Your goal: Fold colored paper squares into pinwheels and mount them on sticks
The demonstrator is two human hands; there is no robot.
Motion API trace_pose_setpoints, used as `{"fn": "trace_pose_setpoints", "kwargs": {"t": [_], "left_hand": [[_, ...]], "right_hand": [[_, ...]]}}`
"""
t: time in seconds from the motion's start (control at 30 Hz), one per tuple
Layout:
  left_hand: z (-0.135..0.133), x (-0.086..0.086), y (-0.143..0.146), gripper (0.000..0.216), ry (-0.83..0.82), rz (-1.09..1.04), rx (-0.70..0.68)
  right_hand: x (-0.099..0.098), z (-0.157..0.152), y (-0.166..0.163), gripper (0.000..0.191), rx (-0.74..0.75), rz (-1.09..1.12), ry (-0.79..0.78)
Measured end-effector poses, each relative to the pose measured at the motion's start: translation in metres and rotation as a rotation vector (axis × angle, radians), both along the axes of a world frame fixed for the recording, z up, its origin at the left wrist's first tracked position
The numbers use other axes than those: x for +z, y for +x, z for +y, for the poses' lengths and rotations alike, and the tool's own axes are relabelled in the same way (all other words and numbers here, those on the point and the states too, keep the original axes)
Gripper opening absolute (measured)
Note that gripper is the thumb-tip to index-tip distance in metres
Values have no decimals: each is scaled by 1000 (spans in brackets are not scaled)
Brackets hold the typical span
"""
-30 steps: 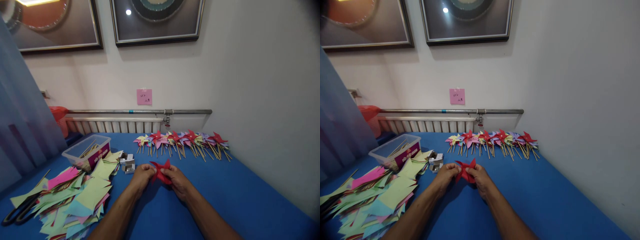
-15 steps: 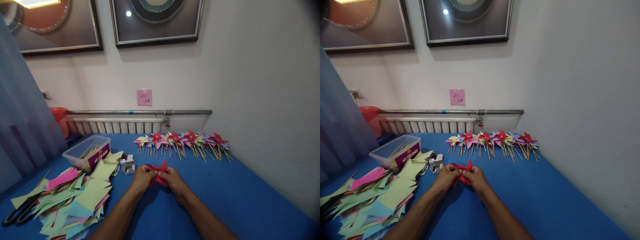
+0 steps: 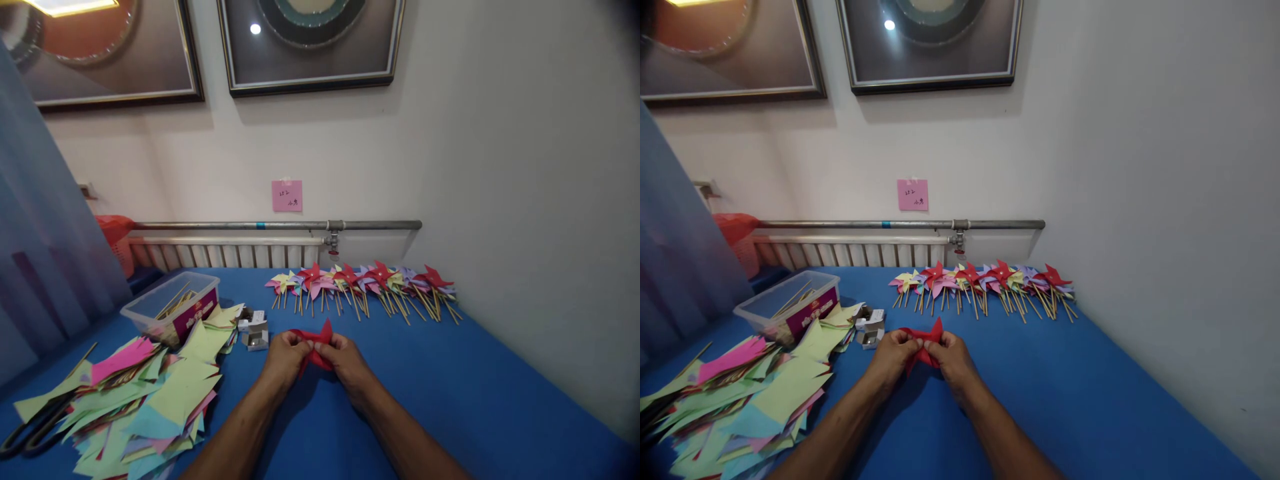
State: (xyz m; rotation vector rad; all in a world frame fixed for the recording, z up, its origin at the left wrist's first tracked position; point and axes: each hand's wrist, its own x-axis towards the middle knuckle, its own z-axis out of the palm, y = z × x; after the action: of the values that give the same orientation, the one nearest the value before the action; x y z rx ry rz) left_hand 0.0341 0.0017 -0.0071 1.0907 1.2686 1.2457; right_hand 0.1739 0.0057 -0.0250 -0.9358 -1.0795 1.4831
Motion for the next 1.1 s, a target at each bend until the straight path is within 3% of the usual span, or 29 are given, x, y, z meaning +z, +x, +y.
{"fn": "trace_pose_setpoints", "kwargs": {"t": [0.43,0.6,0.67,0.77,0.87,0.97,1.1], "left_hand": [[-2,3,4,24,-27,33,19],[2,4,-8,23,56,109,-68],[3,13,-25,23,129,277,-40],[2,31,-55,23,209,868,128],[-1,44,-77,29,50,1315,144],[-2,48,-85,34,-34,1474,59],[-3,47,-83,30,-46,1508,-56]], "right_hand": [[3,-1,1,35,27,-66,0],[4,-2,4,27,18,-49,-9],[4,-1,5,23,-10,-59,-25],[4,2,4,21,-65,-84,-47],[6,3,3,18,-107,-89,-66],[9,2,2,16,-117,-93,-76],[8,1,3,17,-85,-76,-63]]}}
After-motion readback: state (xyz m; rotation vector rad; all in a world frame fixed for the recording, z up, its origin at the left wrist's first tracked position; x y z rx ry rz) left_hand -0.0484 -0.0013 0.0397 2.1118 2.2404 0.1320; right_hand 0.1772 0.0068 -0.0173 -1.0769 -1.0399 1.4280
